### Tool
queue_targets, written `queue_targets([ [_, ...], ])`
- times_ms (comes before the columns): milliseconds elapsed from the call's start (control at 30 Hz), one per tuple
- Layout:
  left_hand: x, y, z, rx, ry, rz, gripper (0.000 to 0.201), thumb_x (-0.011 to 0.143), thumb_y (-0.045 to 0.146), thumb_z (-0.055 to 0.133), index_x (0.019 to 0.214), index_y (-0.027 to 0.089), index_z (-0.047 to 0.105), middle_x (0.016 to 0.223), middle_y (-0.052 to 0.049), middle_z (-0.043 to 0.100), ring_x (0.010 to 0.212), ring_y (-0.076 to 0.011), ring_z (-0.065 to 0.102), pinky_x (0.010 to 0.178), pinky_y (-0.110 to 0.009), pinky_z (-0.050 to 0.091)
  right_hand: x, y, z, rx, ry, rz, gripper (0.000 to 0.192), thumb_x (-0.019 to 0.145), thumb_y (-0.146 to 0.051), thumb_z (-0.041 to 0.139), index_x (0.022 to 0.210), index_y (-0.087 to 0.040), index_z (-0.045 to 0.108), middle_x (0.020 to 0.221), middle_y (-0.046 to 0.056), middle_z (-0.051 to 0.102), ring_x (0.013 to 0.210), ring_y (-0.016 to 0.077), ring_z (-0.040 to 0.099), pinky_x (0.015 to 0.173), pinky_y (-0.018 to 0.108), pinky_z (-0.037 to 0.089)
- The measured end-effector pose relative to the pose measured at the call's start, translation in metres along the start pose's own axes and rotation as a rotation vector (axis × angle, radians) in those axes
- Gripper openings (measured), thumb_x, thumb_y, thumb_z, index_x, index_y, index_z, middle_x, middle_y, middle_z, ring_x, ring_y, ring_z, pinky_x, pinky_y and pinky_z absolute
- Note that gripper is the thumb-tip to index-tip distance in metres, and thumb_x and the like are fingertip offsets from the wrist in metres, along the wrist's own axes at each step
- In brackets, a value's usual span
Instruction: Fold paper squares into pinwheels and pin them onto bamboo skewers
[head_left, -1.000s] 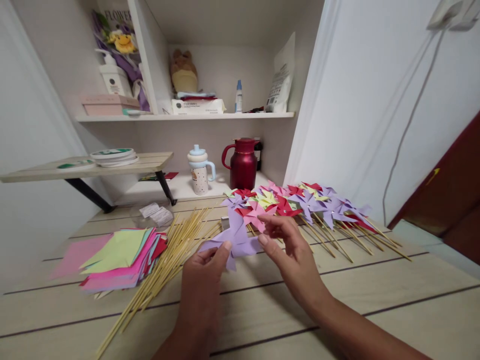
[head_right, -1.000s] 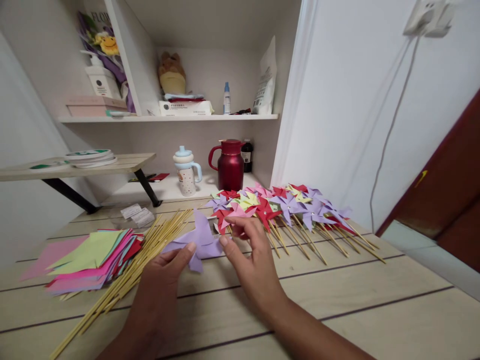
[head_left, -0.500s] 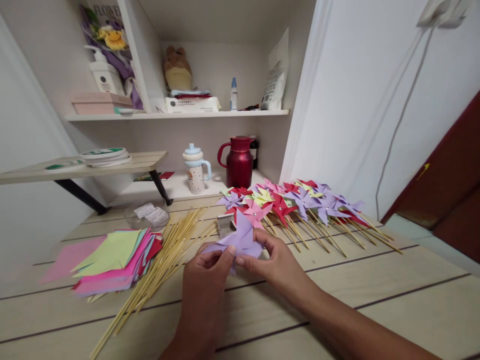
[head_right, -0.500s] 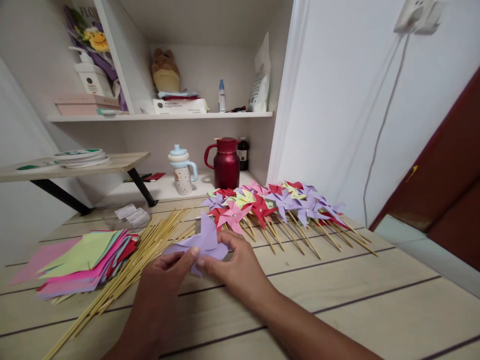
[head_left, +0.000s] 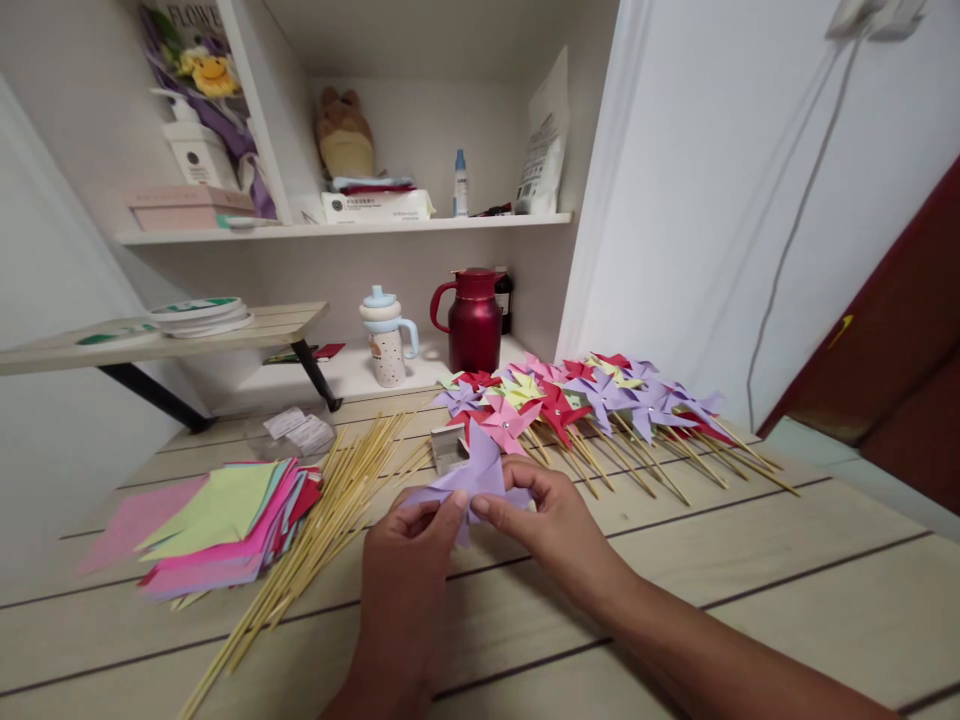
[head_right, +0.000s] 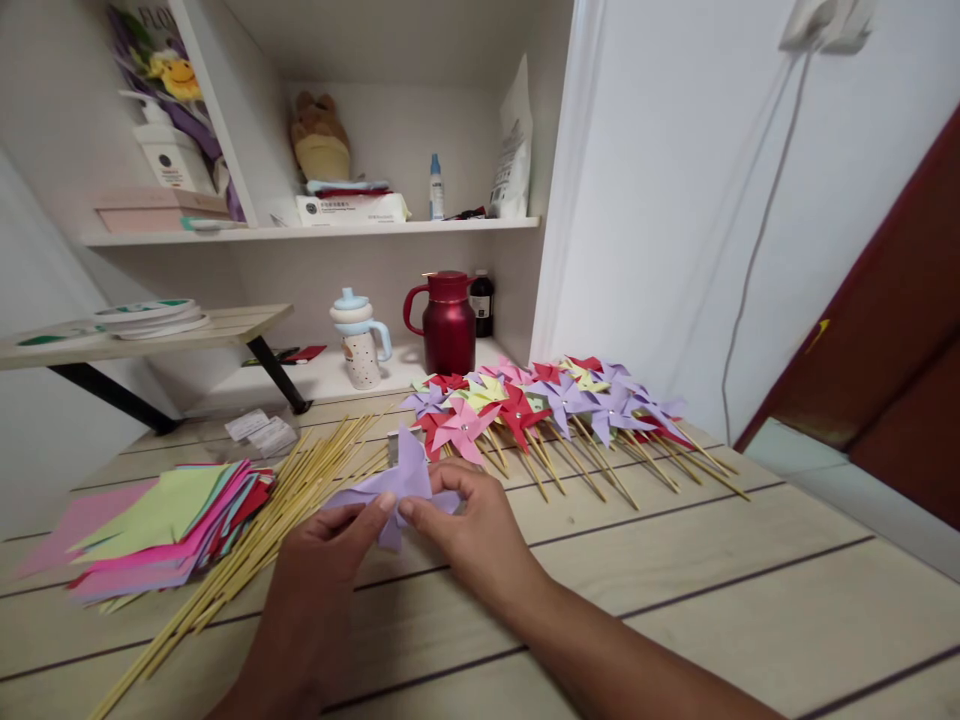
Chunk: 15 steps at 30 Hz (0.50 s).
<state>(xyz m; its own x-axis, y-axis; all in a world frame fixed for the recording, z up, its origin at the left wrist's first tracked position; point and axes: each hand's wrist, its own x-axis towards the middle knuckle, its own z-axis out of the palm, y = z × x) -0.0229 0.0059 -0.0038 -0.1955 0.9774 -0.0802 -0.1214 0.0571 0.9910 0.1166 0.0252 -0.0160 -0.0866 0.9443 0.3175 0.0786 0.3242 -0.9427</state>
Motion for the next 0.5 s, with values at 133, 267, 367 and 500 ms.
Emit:
queue_targets([
  [133, 0.0015, -0.0025, -0.0012, 0.004, -0.004, -0.010, 0.022, 0.065, 0.038, 0.076, 0.070, 0.017, 0.077, 0.068, -0.003, 0.073, 0.063, -0.0143, 0.058, 0.062, -0.025, 0.044, -0.0021, -0.0006, -0.0012, 0.030, -0.023, 0.018, 0.014, 0.075, -0.027, 0.070, 0.066, -0.018, 0.064, 0.073, 0.000, 0.064, 0.074, 0.0171, 0.057, 0.075, 0.029, 0.043],
  [267, 0.0022, -0.0028, -0.0013, 0.003, -0.001, -0.039, 0.023, 0.062, 0.038, 0.078, 0.069, 0.016, 0.076, 0.066, -0.002, 0.071, 0.061, -0.0140, 0.058, 0.061, -0.024, 0.044, -0.0031, -0.0003, -0.0006, 0.094, -0.045, 0.075, 0.013, 0.075, -0.029, 0.071, 0.073, -0.017, 0.067, 0.074, 0.000, 0.064, 0.072, 0.0162, 0.056, 0.071, 0.028, 0.044],
  [367, 0.0013, 0.0003, -0.0003, 0.000, 0.003, -0.043, 0.022, 0.061, 0.037, 0.079, 0.067, 0.016, 0.076, 0.063, -0.002, 0.070, 0.059, -0.0135, 0.057, 0.059, -0.024, 0.043, -0.0023, 0.0009, 0.0001, 0.145, -0.047, 0.091, 0.016, 0.074, -0.031, 0.073, 0.080, -0.017, 0.068, 0.077, 0.001, 0.065, 0.074, 0.0167, 0.057, 0.071, 0.029, 0.044],
  [500, -0.0004, 0.0034, 0.0000, 0.011, 0.003, -0.012, 0.021, 0.062, 0.037, 0.077, 0.067, 0.016, 0.076, 0.064, -0.002, 0.071, 0.061, -0.0143, 0.059, 0.061, -0.024, 0.044, -0.0002, 0.0016, -0.0006, 0.167, -0.046, 0.088, 0.019, 0.073, -0.034, 0.074, 0.081, -0.017, 0.070, 0.080, 0.002, 0.066, 0.077, 0.0181, 0.058, 0.073, 0.030, 0.045],
])
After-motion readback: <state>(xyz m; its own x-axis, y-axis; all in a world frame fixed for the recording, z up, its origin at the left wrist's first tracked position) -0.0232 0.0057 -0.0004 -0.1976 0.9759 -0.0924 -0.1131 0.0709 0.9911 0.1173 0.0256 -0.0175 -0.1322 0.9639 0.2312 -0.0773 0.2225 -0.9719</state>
